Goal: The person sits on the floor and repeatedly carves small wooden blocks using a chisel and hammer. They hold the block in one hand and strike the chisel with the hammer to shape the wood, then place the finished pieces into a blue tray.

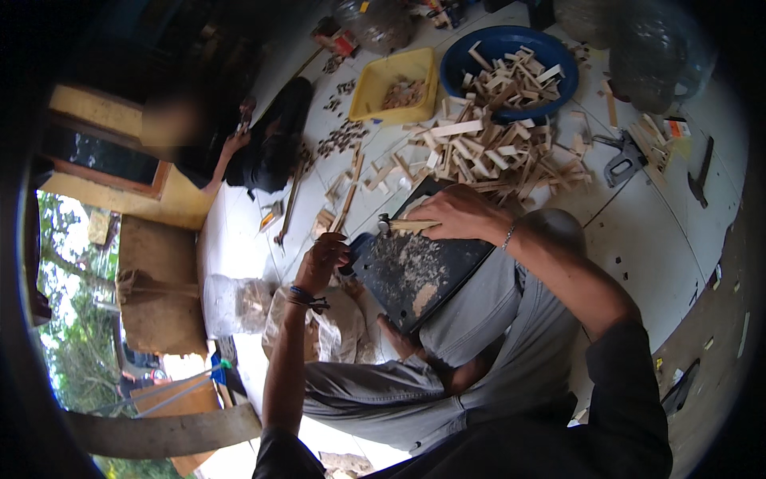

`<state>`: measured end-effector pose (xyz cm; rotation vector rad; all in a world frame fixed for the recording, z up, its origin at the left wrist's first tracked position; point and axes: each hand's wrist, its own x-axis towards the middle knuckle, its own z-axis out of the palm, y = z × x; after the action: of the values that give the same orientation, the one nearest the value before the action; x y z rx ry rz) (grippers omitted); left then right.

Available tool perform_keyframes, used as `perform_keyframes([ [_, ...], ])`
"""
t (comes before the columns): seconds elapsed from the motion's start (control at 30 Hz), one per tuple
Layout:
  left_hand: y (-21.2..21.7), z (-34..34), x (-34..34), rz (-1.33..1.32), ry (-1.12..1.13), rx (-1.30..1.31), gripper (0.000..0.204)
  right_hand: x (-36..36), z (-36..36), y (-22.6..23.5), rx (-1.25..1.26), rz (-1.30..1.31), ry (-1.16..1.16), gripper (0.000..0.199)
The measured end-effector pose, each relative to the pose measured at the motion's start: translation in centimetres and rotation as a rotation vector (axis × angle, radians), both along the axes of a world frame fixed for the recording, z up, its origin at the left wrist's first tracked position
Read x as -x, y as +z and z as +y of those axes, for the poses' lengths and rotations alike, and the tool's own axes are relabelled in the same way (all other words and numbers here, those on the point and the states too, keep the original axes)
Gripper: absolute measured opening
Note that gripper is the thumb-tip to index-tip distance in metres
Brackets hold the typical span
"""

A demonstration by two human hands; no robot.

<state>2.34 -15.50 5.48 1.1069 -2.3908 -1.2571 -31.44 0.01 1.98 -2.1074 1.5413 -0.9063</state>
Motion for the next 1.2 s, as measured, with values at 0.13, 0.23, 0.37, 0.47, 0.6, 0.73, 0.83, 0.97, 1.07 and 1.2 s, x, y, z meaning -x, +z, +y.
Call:
perform_keyframes([
  [0.13,2.4,-0.3,-8.8,-0.335,0.03,0.245,0.025,-1.1,0.3,-0.4,-0.212,-0.008,0.22,0.046],
  [0.23,2.7,-0.3,-16.1,-0.176,0.074,0.254,0.026,-1.6,0.3,-0.2,-0.329,0.003,0.281,0.051],
  [0.37,0.3,1.0,-26.1,-0.339,0.331,-0.12,0.029,-2.0,0.1,-0.3,-0.447,0.02,0.301,0.054],
  [0.47,-4.6,3.7,-31.6,-0.499,0.393,-0.262,0.029,-2.2,-0.1,-0.5,-0.486,0.001,0.289,0.053],
  [0.6,-12.7,6.9,-34.5,-0.475,0.395,0.064,0.024,-2.1,-0.4,-0.5,-0.492,-0.025,0.227,0.042],
  [0.73,-17.1,8.0,-33.9,-0.495,0.652,0.102,0.025,-2.3,-0.1,-0.1,-0.45,0.056,0.195,0.034],
  [0.83,-17.7,9.5,-32.4,-0.696,0.661,0.135,0.029,-2.8,0.0,0.0,-0.481,0.002,0.061,0.029],
  [0.97,-16.2,11.4,-31.6,-0.661,0.626,0.037,0.028,-2.8,-0.1,-0.5,-0.422,-0.063,-0.054,0.024],
  [1.07,-15.5,12.8,-32.1,-0.282,0.594,-0.056,0.029,-2.5,-0.3,-1.1,-0.367,-0.042,-0.074,0.023],
  [1.2,-16.0,13.6,-33.8,-0.641,0.507,0.096,0.034,-2.8,-0.6,-1.3,-0.351,-0.091,-0.079,0.021],
])
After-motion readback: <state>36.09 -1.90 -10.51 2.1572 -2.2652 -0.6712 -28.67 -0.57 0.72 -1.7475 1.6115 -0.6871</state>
